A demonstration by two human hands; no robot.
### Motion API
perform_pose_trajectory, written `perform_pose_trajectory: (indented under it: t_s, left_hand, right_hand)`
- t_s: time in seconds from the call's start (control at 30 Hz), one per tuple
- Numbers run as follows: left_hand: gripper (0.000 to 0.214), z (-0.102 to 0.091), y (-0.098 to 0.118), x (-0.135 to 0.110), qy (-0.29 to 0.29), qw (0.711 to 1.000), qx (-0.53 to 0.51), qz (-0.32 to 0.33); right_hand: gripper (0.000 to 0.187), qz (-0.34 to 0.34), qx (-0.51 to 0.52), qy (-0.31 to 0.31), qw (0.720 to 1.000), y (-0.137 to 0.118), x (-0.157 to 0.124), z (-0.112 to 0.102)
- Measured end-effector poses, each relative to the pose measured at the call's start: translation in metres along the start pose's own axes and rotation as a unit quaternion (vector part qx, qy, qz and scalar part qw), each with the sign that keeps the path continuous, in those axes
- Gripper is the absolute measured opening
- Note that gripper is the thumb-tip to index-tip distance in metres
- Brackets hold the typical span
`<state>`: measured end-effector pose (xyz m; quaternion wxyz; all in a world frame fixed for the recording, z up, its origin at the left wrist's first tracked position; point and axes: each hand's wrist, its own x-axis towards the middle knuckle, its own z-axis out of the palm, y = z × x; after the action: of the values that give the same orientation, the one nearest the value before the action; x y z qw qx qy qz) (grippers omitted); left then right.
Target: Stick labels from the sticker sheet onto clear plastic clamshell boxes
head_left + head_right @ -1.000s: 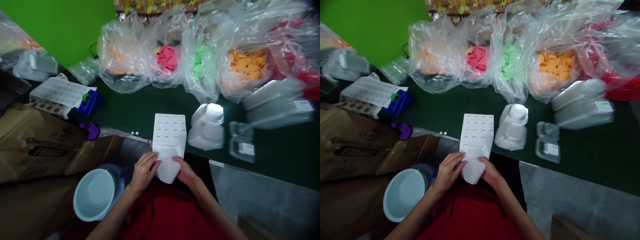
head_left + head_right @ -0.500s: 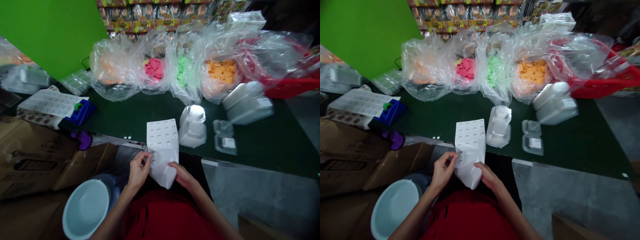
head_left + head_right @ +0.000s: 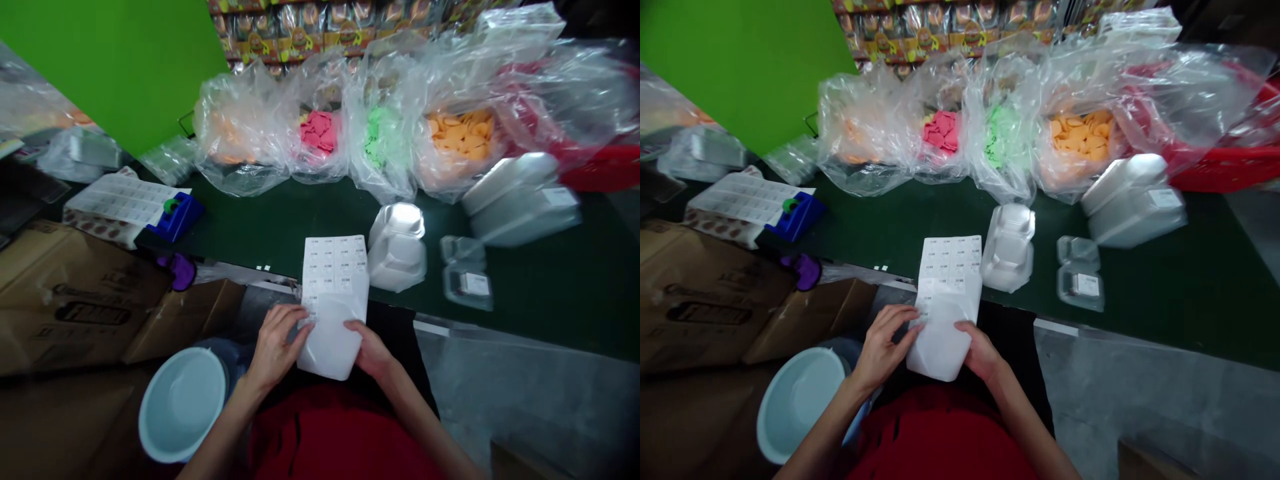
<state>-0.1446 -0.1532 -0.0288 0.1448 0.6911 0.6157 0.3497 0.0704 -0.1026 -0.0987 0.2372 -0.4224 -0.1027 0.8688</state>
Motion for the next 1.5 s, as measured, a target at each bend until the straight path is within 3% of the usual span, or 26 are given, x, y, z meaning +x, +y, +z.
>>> perform_pose_trajectory:
  t_s: [0.2,0.47,0.67,0.8,0.87,0.93,1.0,1.03,1.1,1.13,1.17,1.27,1.33,1.4,1.5]
  left_hand:
    - [0.014,0.007,0.003,-0.02,0.008,1.0,0.024,-0.005]
    - [0.014,0.017,0.005,-0.012,-0.019,0.999,0.029,-0.024]
    - [0.019,0.021,0.011,-0.005,0.018,0.984,-0.091,-0.15]
    - [0.024,0.018,0.014,0.009,0.088,0.936,-0.218,-0.263]
    - [0.026,0.016,0.021,0.02,0.137,0.915,-0.261,-0.275]
    - [0.023,0.017,0.033,0.027,0.18,0.914,-0.268,-0.245]
    - [0.015,0.023,0.045,0.03,0.195,0.933,-0.243,-0.178]
    - [0.011,0.028,0.05,0.029,0.19,0.947,-0.221,-0.137]
    - [0.007,0.042,0.058,0.023,0.162,0.972,-0.163,-0.044]
    - [0.011,0.049,0.061,0.02,0.144,0.98,-0.137,0.006]
    - [0.016,0.056,0.063,0.016,0.126,0.983,-0.12,0.056]
    - [0.034,0.073,0.066,0.008,0.083,0.973,-0.12,0.179]
    - [0.041,0.076,0.065,0.007,0.064,0.967,-0.131,0.21]
    - [0.04,0.072,0.065,0.01,0.044,0.97,-0.141,0.193]
    - [0.043,0.057,0.067,0.023,0.002,0.978,-0.193,0.076]
  right_hand:
    - [0.049,0.001,0.009,-0.013,1.0,0.004,0.0,0.006]
    - [0.038,-0.012,-0.085,0.007,0.996,-0.001,-0.015,-0.002]
    - [0.039,0.002,-0.102,0.055,0.993,0.006,-0.029,-0.026]
    - [0.038,0.017,-0.161,0.103,0.982,0.01,-0.047,-0.05]
    - [0.042,-0.008,-0.181,0.115,0.977,0.01,-0.058,-0.061]
    - [0.05,-0.049,-0.19,0.093,0.976,0.007,-0.072,-0.068]
    - [0.055,-0.116,-0.198,0.12,0.966,0.0,-0.089,-0.069]
    - [0.055,-0.167,-0.211,0.173,0.947,-0.005,-0.098,-0.067]
    - [0.045,-0.273,-0.245,0.304,0.879,-0.016,-0.117,-0.053]
    - [0.037,-0.311,-0.256,0.34,0.849,-0.021,-0.124,-0.043]
    - [0.032,-0.33,-0.261,0.335,0.843,-0.026,-0.128,-0.031]
    - [0.035,-0.316,-0.211,0.188,0.906,-0.038,-0.122,0.004]
    - [0.031,-0.304,-0.165,0.13,0.929,-0.045,-0.106,0.018]
    - [0.029,-0.303,-0.152,0.115,0.934,-0.051,-0.092,0.022]
    - [0.024,-0.32,-0.201,0.097,0.921,-0.061,-0.085,0.02]
